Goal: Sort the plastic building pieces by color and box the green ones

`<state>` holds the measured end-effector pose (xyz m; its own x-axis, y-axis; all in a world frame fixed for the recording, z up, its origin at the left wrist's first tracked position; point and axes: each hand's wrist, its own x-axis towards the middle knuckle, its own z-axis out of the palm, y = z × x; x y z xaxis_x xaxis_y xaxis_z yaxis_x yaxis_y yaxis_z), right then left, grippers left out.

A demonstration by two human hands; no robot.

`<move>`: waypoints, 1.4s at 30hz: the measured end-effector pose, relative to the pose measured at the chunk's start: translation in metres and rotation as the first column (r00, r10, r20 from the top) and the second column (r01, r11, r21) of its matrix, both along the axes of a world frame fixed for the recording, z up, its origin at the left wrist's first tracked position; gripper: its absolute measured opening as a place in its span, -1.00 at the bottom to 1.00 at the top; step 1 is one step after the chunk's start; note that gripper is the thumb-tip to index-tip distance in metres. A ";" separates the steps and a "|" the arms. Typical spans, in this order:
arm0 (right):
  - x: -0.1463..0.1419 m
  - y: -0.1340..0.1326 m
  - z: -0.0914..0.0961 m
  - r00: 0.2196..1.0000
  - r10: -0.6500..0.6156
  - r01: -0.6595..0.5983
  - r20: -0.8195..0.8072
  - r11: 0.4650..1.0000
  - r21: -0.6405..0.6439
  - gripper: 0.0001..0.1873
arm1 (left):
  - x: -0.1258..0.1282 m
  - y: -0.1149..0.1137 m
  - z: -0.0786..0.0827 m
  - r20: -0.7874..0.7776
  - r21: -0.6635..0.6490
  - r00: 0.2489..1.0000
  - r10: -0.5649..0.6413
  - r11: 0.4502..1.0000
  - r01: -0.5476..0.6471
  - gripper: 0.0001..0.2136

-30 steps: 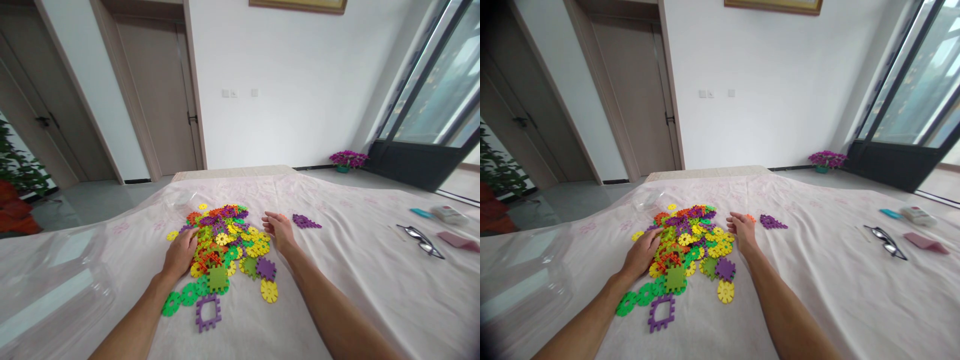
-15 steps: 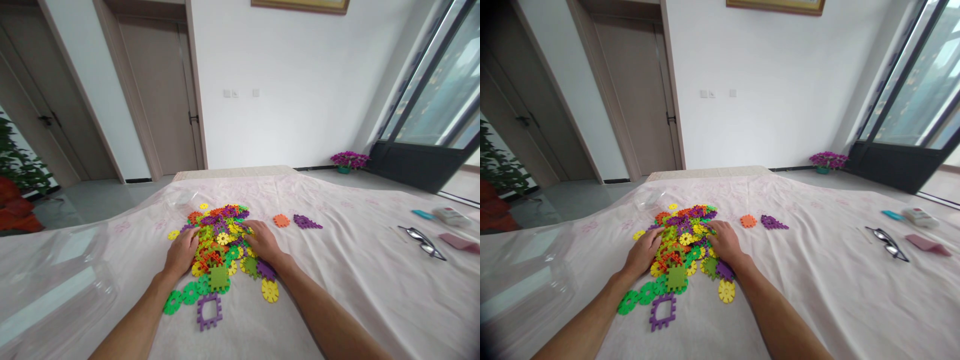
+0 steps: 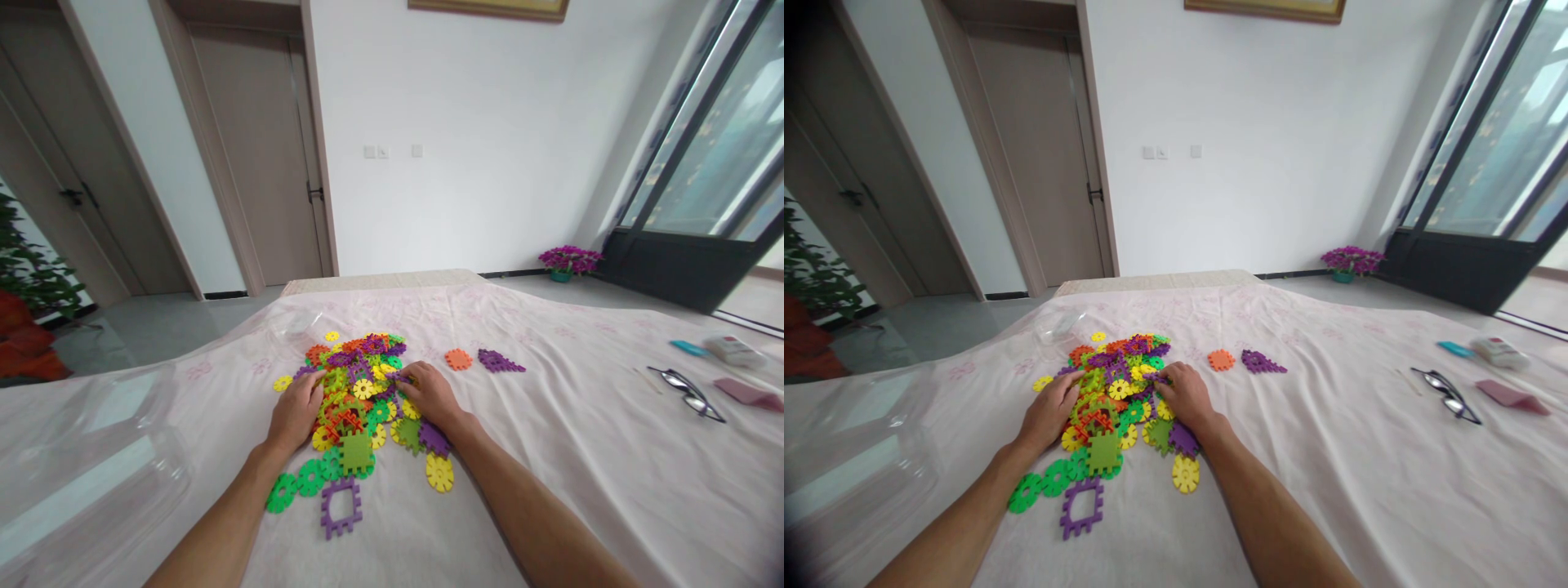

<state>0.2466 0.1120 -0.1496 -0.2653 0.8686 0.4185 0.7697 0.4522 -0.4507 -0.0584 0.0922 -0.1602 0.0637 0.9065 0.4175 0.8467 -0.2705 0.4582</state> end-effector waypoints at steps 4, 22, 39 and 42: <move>0.002 0.001 0.001 0.994 -0.009 0.013 -0.107 0.999 0.034 -0.79 | 0.000 0.000 -0.001 0.004 0.010 1.000 -0.001 1.000 0.001 -0.64; 0.058 0.032 -0.010 0.613 -0.381 0.426 -0.692 0.897 -0.116 -0.53 | -0.001 0.002 -0.003 -0.009 0.006 1.000 -0.001 1.000 0.001 -0.63; 0.072 0.033 -0.010 0.809 -0.428 0.550 -0.403 0.792 0.264 -0.64 | -0.002 0.003 -0.005 -0.005 0.015 1.000 -0.001 1.000 0.001 -0.63; 0.056 0.029 -0.008 0.877 -0.239 0.363 -0.417 0.898 0.249 -0.70 | -0.002 0.003 -0.004 -0.007 0.017 1.000 0.001 1.000 -0.001 -0.64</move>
